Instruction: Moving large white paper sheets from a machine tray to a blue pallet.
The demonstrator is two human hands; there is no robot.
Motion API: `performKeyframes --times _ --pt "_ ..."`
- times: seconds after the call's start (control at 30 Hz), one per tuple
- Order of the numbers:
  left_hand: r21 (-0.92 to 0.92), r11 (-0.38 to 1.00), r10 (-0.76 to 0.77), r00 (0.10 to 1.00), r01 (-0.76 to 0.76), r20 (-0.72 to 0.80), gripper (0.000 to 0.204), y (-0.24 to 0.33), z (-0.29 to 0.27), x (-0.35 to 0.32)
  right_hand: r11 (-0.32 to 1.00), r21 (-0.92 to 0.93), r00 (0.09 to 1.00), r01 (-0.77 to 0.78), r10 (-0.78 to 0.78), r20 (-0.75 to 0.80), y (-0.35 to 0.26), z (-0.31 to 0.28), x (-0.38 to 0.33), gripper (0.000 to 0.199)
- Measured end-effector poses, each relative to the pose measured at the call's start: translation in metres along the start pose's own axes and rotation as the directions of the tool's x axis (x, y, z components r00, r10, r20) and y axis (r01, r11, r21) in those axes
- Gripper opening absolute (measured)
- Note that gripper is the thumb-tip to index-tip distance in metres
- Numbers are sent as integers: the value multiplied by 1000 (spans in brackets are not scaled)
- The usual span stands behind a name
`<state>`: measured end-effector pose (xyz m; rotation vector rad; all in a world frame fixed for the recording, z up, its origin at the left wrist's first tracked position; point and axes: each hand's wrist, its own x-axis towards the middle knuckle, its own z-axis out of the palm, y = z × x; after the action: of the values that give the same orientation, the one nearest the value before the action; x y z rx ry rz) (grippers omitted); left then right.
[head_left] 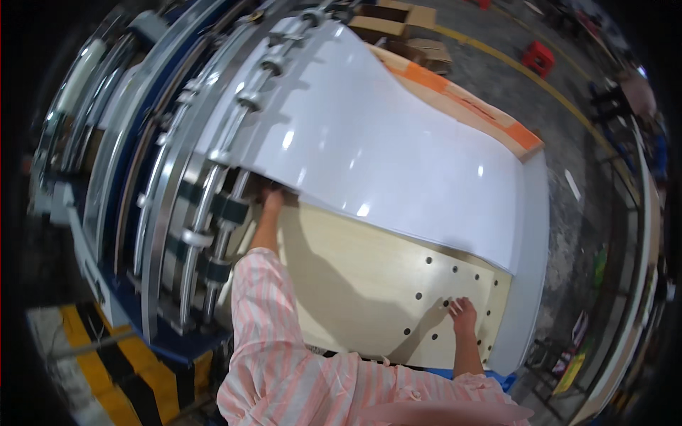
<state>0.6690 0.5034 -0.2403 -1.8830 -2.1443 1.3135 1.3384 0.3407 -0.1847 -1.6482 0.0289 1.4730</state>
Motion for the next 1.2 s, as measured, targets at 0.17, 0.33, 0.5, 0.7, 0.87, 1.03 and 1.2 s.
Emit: performKeyframes --times 0.17,0.33,0.5,0.7,0.87,1.03,1.2 --pt "-169 976 84 956 -136 -281 16 118 -82 7 998 -24 998 -61 61 -24 -18 -29 -18 26" --pt "-900 -356 -327 935 -254 -135 14 86 -96 -43 992 -87 992 -93 99 73 -12 1 -15 27" --pt "-567 -787 -259 965 -241 -50 28 61 -102 -56 995 -40 993 -95 97 61 -9 2 -11 26" --pt "-975 -179 -295 953 -131 -74 29 54 -112 -31 1000 30 1000 10 -10 17 -17 10 22 31" --pt "-937 125 -315 883 -325 -348 32 57 -83 -41 976 -33 976 217 -217 10 -37 43 35 34" --pt "-917 -4 74 914 -399 -398 61 84 -152 -74 361 -786 628 502 -777 44 -73 -37 36 40" --pt "-791 508 81 933 -341 -350 85 90 -183 -98 -136 -990 205 -39 -971 125 -128 -135 -22 46"
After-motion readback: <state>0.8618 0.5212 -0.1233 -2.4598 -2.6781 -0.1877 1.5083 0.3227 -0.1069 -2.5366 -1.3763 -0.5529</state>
